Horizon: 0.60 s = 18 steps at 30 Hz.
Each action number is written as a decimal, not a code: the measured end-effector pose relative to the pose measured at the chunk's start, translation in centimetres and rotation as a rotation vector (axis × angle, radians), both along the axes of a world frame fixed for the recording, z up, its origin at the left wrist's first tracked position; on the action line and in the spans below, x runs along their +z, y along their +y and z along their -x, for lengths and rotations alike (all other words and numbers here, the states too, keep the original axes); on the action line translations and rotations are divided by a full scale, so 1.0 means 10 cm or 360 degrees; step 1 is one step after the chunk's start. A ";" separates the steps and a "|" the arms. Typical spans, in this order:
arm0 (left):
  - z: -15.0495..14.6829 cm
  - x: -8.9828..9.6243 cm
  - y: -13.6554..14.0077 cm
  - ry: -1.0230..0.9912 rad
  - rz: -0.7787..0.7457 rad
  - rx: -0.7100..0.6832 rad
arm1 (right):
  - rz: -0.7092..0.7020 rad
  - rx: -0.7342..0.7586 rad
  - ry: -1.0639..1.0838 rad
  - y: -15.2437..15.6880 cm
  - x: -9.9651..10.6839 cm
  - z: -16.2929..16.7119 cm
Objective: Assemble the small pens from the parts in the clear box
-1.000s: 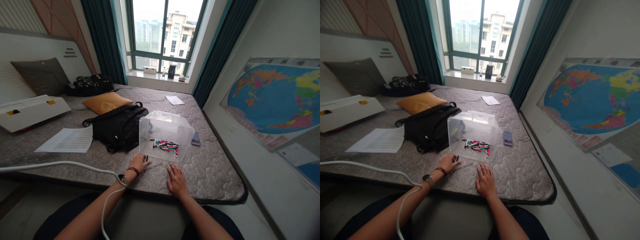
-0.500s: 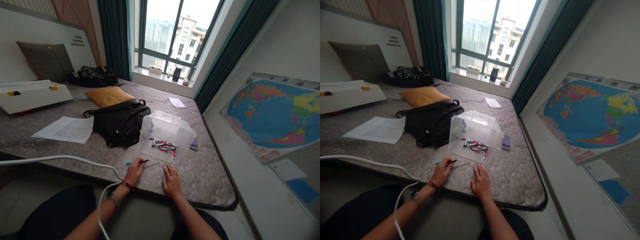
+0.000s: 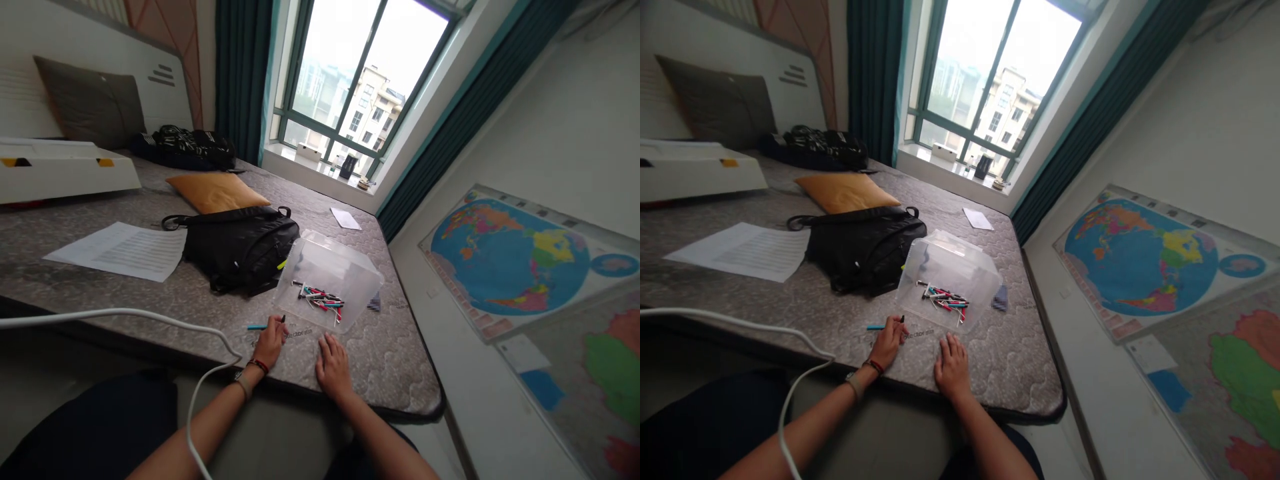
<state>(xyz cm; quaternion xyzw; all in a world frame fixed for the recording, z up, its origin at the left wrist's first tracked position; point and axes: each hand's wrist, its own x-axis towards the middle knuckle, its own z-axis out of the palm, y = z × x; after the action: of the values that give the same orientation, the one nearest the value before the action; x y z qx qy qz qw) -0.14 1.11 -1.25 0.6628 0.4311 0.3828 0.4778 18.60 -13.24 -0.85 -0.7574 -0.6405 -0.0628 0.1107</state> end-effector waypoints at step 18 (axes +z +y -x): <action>0.04 -0.03 0.04 -0.0098 0.0099 -0.0006 | 0.0589 0.0097 0.0850 1.70 0.46 0.36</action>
<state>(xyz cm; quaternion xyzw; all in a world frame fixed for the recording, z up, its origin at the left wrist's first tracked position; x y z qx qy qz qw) -0.54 1.47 -1.54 0.6364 0.4266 0.3886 0.5118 15.03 3.75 3.74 -0.7349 -0.6116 0.2591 0.1371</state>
